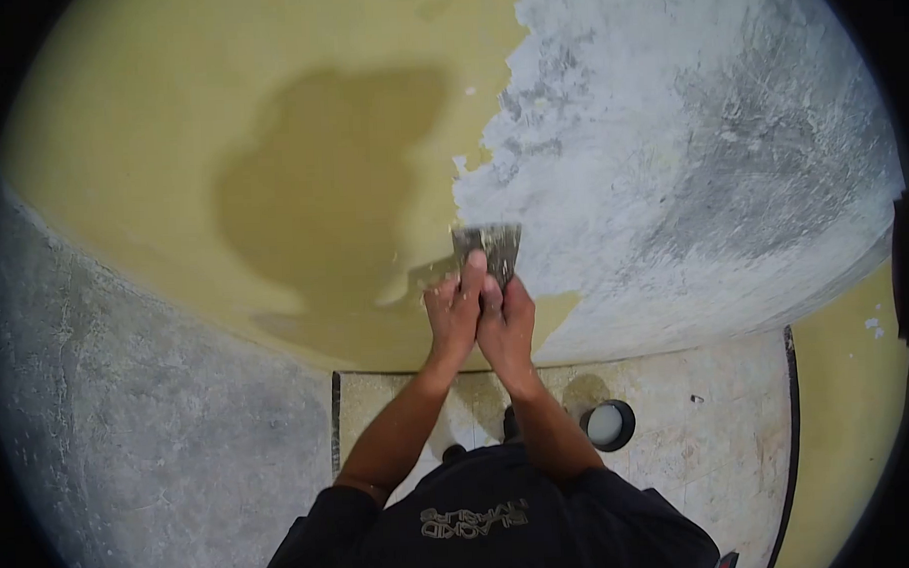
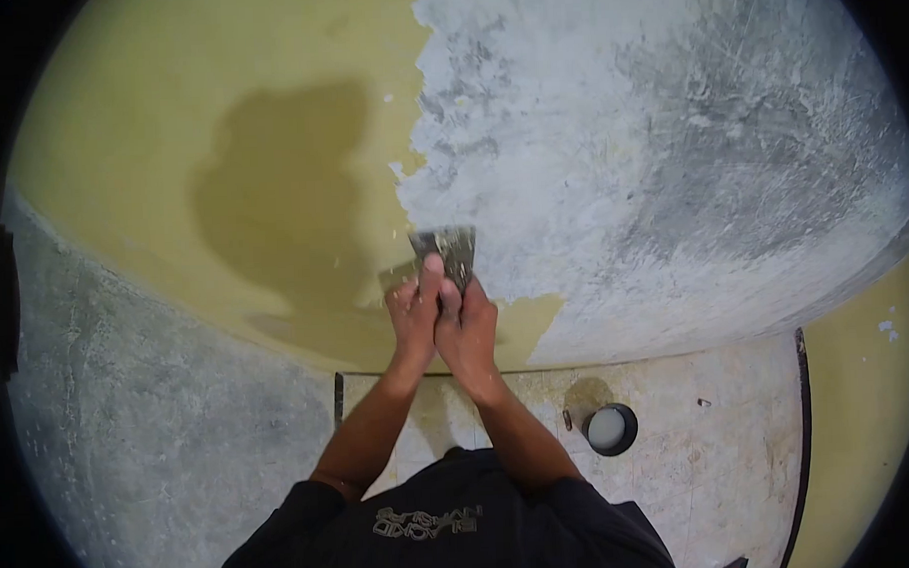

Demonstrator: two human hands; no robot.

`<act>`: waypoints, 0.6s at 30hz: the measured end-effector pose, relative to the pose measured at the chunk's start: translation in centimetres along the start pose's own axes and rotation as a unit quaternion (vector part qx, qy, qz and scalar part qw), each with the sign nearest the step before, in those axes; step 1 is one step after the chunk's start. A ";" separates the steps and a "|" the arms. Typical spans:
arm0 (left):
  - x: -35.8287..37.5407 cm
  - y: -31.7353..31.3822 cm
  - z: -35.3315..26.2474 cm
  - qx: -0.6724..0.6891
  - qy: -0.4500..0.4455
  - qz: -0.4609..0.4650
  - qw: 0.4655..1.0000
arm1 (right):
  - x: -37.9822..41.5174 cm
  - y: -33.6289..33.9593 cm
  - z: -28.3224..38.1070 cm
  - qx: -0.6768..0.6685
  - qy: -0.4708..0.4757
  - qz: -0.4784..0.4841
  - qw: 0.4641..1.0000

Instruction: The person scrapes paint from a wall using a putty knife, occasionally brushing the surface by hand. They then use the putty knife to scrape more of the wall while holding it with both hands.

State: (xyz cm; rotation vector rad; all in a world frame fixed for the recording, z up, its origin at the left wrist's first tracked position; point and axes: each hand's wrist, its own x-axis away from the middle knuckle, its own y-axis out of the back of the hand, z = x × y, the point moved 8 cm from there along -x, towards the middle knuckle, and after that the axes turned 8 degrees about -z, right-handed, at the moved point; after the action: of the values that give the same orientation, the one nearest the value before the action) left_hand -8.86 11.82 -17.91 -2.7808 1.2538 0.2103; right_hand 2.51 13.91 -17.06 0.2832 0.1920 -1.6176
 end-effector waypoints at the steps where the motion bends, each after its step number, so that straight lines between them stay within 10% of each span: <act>1: 0.5 0.1 1.5 0.010 0.017 -0.014 1.000 | 0.7 -0.1 -1.3 -0.018 -0.001 -0.002 1.000; 18: 1.0 -0.1 2.4 0.072 0.064 0.002 0.995 | 1.8 -0.6 -3.5 -0.033 -0.056 -0.051 0.997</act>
State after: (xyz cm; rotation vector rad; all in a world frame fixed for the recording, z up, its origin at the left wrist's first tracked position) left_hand -8.34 11.42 -20.48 -2.7059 1.2470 -0.0578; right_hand 2.03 13.24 -20.93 0.1343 0.1761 -1.7192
